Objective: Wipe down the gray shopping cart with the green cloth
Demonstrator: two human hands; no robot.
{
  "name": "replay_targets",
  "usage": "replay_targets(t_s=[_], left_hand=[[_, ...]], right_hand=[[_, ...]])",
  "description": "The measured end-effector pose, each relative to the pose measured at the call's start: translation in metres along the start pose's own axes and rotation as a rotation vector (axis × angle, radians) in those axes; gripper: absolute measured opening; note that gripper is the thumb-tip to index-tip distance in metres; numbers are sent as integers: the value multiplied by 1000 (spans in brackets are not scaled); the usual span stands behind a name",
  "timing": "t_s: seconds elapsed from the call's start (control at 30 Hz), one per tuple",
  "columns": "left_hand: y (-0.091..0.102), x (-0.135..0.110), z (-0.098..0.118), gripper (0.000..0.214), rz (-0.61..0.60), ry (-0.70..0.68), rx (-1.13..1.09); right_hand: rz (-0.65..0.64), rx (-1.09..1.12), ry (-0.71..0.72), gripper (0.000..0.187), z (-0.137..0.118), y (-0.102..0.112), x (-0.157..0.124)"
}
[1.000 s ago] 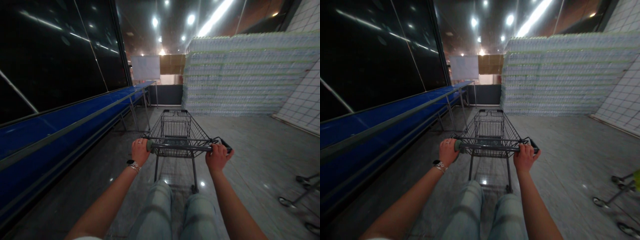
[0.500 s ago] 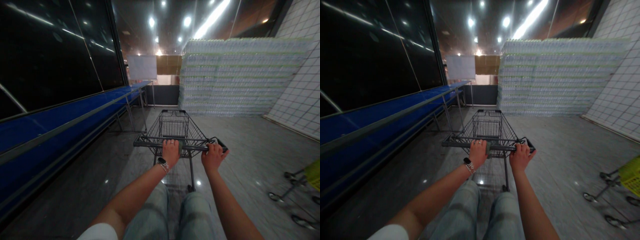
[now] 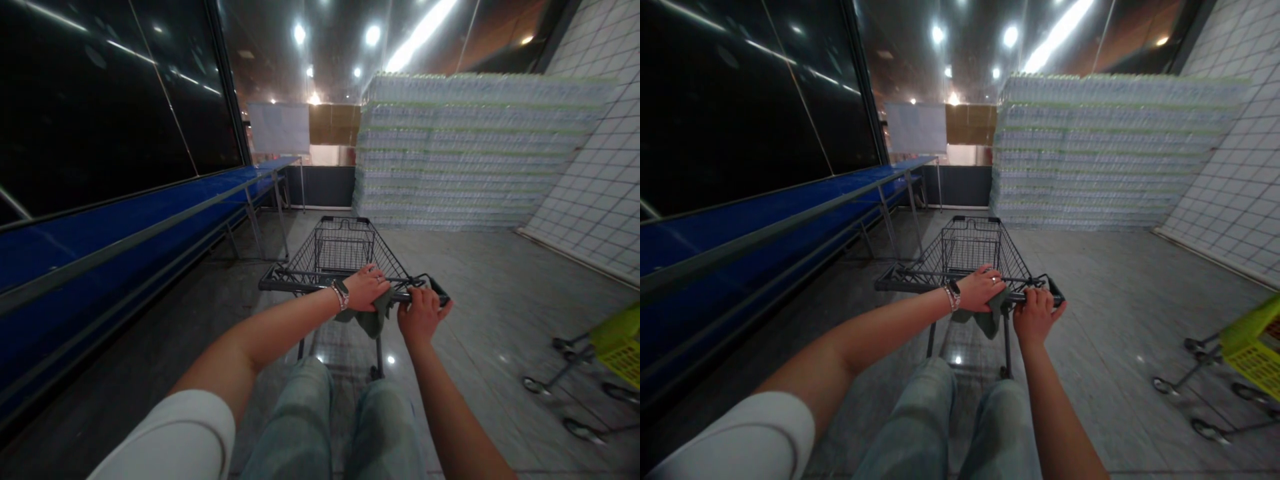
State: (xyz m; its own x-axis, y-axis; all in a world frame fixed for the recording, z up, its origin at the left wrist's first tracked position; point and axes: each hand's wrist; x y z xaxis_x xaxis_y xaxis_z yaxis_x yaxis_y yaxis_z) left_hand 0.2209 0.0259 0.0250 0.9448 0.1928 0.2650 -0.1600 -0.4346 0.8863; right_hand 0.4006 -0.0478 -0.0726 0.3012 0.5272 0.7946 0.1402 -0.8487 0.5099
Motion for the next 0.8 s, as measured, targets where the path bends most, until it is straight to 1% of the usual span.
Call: replay_targets(t_s=[0.07, 0.13, 0.2, 0.3, 0.33, 0.4, 0.5, 0.53, 0.6, 0.67, 0.7, 0.77, 0.8], left_hand=[[-1, -2, 1, 50, -3, 23, -29], [-2, -4, 3, 51, -1, 33, -38], [-2, -4, 4, 52, 5, 33, -37], [0, -4, 4, 51, 9, 32, -29], [2, -4, 5, 51, 8, 35, -26], [7, -5, 7, 53, 6, 50, -7], [24, -11, 15, 55, 20, 74, 87], [32, -13, 19, 52, 33, 84, 129], [50, -20, 28, 38, 76, 84, 195], [69, -24, 38, 23, 129, 41, 227], [78, -26, 43, 20, 153, 0, 234], [92, -29, 53, 22, 188, -97, 240], [96, -29, 59, 24, 189, -103, 236]], right_hand=[[-23, 31, -9, 29, -3, 5, 0], [-43, 91, -5, 35, -7, 13, -2], [-76, 180, 53, 44, -12, 20, -5], [-180, 260, 182, 58, -23, 27, -12], [-208, 258, 198, 61, -26, 27, -14], [-222, 234, 181, 64, -29, 25, -17], [-204, 221, 164, 58, -29, 22, -17], [-204, 215, 167, 55, -29, 21, -17], [-210, 184, 163, 47, -31, 21, -15], [-218, 134, 149, 39, -35, 22, -12], [-217, 107, 147, 37, -38, 23, -10], [-203, 70, 168, 36, -43, 25, -6], [-200, 66, 210, 37, -45, 26, -5]])
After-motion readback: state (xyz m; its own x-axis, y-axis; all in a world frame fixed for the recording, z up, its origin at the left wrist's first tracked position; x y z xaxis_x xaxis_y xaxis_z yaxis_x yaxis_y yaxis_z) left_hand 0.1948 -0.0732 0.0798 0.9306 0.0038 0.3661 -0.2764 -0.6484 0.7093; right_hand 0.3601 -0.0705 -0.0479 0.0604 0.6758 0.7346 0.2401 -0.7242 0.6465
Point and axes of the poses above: each hand's wrist, its own x-axis towards the middle knuckle, its own y-axis out of the back of the hand, z = x × y, and after that the axes turned 4 degrees about x, right-handed
